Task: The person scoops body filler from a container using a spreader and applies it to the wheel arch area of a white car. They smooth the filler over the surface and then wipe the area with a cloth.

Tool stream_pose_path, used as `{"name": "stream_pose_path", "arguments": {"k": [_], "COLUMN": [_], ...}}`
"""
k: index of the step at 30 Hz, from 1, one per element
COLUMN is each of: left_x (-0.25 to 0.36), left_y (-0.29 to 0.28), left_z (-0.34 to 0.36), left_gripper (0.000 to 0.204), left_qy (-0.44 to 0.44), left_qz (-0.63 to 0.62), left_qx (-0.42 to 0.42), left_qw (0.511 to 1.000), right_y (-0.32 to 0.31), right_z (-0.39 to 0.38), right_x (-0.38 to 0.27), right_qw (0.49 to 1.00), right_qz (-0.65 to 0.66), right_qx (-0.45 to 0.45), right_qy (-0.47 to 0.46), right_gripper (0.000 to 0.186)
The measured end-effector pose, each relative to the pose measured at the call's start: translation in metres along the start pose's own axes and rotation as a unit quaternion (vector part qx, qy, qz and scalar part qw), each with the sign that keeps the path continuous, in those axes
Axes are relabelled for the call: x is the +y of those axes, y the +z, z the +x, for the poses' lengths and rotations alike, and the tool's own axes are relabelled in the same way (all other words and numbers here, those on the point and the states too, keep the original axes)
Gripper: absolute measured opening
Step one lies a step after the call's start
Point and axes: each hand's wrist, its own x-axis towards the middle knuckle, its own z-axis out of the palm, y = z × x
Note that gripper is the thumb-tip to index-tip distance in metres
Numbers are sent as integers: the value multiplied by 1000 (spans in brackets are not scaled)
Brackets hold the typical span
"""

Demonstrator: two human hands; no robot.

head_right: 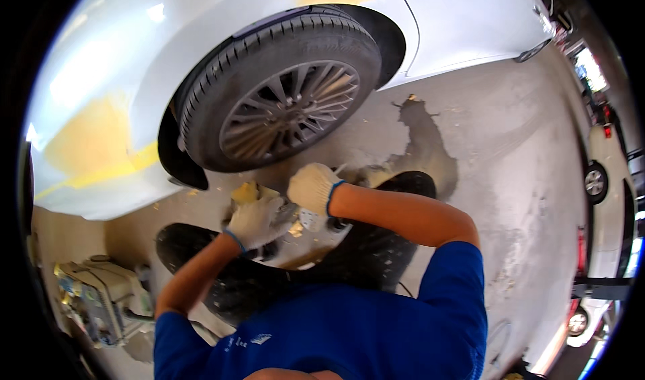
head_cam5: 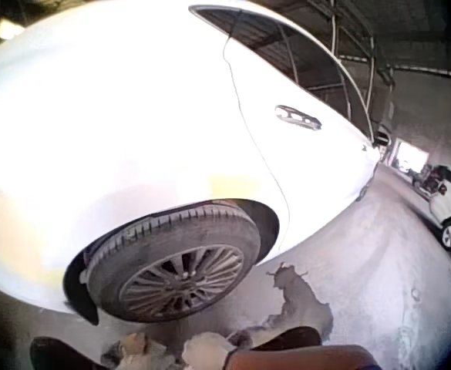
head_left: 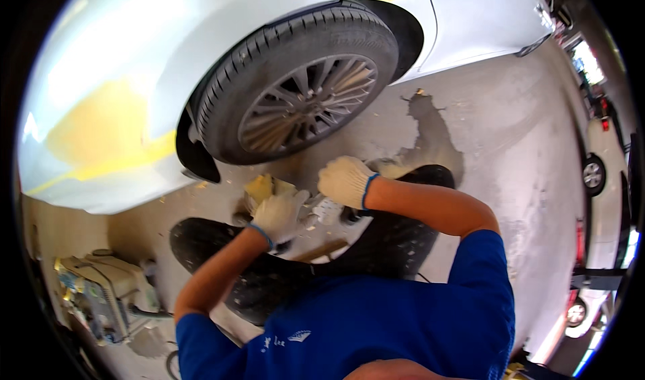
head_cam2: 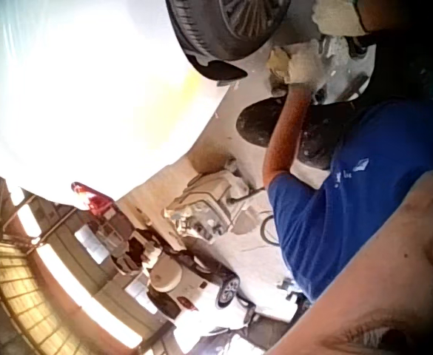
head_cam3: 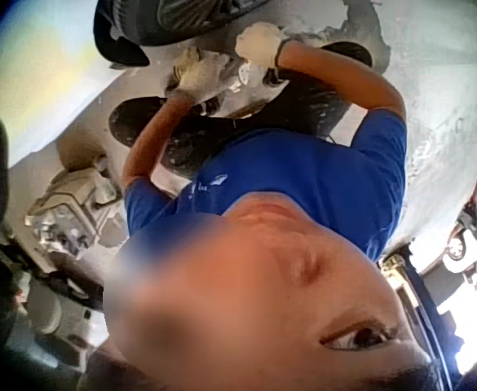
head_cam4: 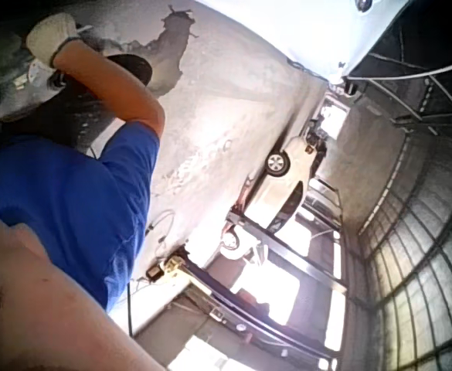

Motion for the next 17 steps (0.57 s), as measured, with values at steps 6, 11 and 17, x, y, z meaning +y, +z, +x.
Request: {"name": "stream_pose_path", "arguments": {"k": [6, 11, 17], "left_x": [-29, -49, -50], "left_y": [34, 58, 115], "left_z": [7, 0, -26], "left_gripper": [42, 29, 26], "left_qy": [97, 72, 156], "left_qz": [23, 76, 22], "left_qx": [-115, -132, -117], "left_qw": [988, 986, 981], "right_y": [-36, -43, 48], "right_z": [-2, 23, 87], "right_x": [-33, -15, 19], "right_qw": [998, 988, 998], "right_qz": [-13, 89, 68], "right_qx": [-1, 126, -11], "right_qy": [-62, -20, 13], "right_gripper": [10, 17, 20]}}
